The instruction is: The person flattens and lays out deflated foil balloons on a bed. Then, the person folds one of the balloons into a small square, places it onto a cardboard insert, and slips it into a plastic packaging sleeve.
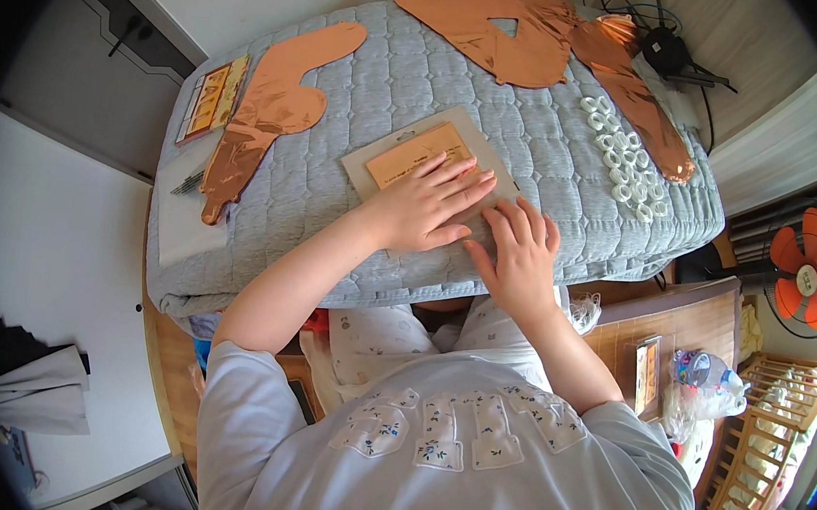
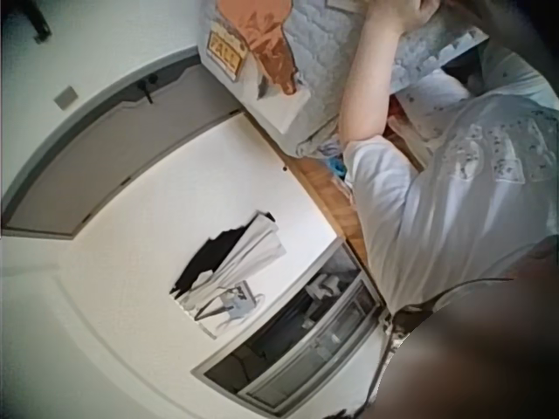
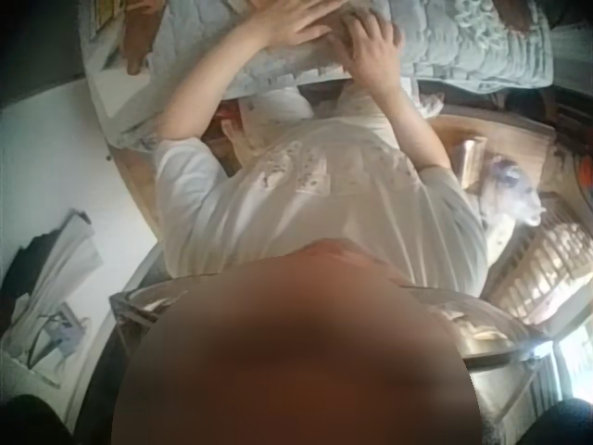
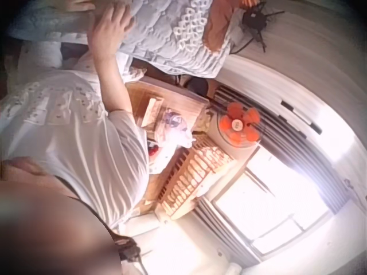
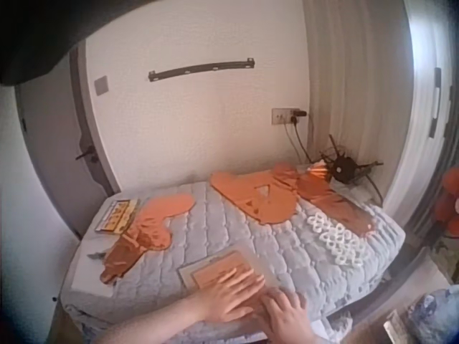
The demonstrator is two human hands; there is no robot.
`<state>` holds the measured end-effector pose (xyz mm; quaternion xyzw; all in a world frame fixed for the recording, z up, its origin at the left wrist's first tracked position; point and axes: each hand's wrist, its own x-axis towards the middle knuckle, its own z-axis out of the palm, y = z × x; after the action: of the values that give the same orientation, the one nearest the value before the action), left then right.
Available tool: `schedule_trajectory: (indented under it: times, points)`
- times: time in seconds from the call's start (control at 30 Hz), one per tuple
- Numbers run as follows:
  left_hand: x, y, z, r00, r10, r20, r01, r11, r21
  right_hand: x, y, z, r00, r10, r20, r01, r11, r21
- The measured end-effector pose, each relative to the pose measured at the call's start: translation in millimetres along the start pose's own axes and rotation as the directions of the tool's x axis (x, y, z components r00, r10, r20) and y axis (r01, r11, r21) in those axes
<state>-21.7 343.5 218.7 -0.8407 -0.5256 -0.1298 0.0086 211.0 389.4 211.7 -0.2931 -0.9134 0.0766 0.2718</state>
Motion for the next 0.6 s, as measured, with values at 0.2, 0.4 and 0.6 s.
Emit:
schedule_trajectory:
  times: [0.2,0.4,0.6]
  points:
    - [0,3,0,1.0,0.0,0.005,0.0,1.0,-0.023,7,0,-1,0.999,-0.021,0.028,0.022,1.0,-0.018]
    - [1,2,0,1.0,-0.017,0.007,0.017,0.999,-0.034,3,8,-7,0.999,-0.051,-0.003,0.051,0.998,0.047]
    - [2,0,2,1.0,-0.014,-0.011,0.013,1.0,-0.019,11,12,-6,0.95,-0.312,0.006,0.303,0.925,0.229]
